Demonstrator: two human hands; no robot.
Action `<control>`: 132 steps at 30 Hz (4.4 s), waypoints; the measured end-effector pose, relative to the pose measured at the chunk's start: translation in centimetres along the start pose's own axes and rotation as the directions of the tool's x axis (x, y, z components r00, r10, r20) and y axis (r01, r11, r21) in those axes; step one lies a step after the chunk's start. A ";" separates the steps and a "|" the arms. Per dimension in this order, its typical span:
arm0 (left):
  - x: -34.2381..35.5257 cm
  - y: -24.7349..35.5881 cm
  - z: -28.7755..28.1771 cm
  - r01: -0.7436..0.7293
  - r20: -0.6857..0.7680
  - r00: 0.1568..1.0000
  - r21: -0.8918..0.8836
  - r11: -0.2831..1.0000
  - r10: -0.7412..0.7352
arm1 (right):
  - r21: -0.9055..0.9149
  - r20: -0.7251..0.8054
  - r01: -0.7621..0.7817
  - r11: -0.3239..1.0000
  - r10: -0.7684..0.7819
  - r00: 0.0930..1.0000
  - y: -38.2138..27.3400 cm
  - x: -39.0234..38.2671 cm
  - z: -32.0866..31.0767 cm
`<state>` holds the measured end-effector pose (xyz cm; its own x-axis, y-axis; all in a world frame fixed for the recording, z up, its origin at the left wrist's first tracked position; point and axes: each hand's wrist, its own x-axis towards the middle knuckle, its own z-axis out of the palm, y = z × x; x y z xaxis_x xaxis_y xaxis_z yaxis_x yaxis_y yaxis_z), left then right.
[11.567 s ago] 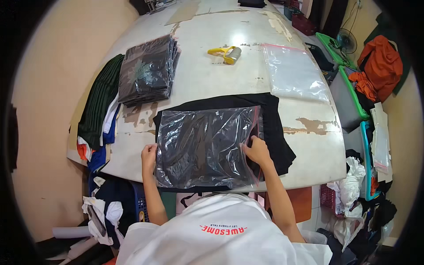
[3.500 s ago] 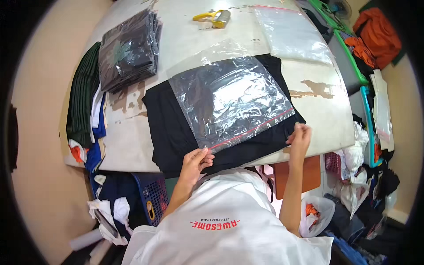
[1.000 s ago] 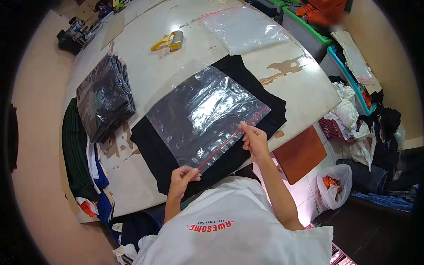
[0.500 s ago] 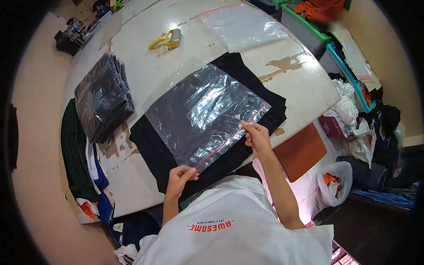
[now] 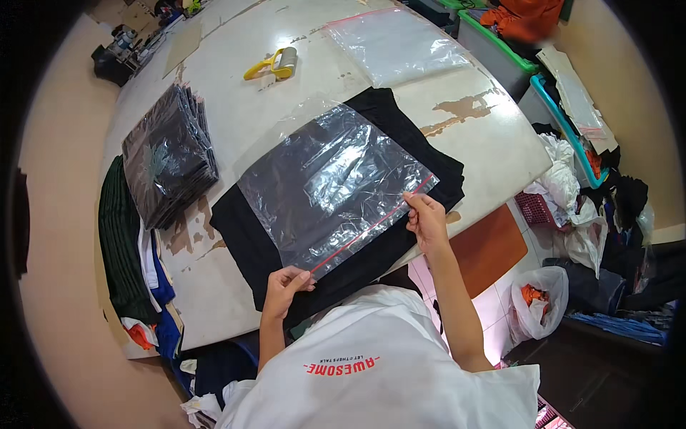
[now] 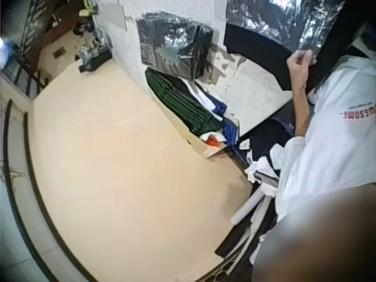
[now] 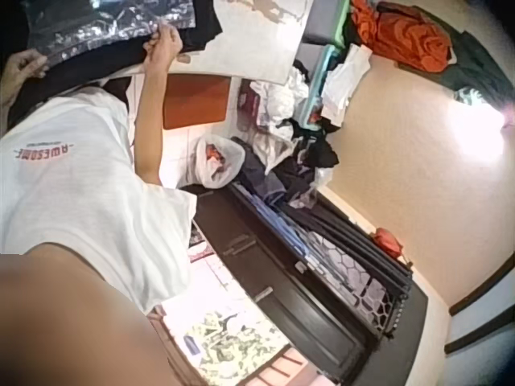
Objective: Bagging and sealing black apparel items into plastic zip-lock bags on a work table.
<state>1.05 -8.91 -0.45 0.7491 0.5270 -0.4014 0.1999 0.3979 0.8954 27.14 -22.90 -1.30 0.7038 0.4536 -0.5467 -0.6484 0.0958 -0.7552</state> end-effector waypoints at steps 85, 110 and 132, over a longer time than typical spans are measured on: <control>2.9 5.4 4.9 -0.210 -0.123 0.975 -0.239 0.948 0.185 | -0.388 0.667 0.227 0.893 0.102 0.738 -9.6 -3.4 0.9; 10.5 16.9 13.9 -0.463 -0.075 0.836 0.435 0.773 0.543 | 0.236 0.624 0.698 0.676 -0.656 0.425 -32.0 3.7 -3.9; 29.6 10.7 19.5 0.031 0.390 0.916 -0.304 0.952 0.095 | 0.275 0.392 0.559 0.782 -0.622 0.677 -36.6 35.2 12.1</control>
<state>37.67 -3.77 1.01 0.9513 0.2276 -0.2079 0.0216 0.6236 0.7815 72.09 0.31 11.46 0.7665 0.5951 0.2415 -0.1933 0.5724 -0.7968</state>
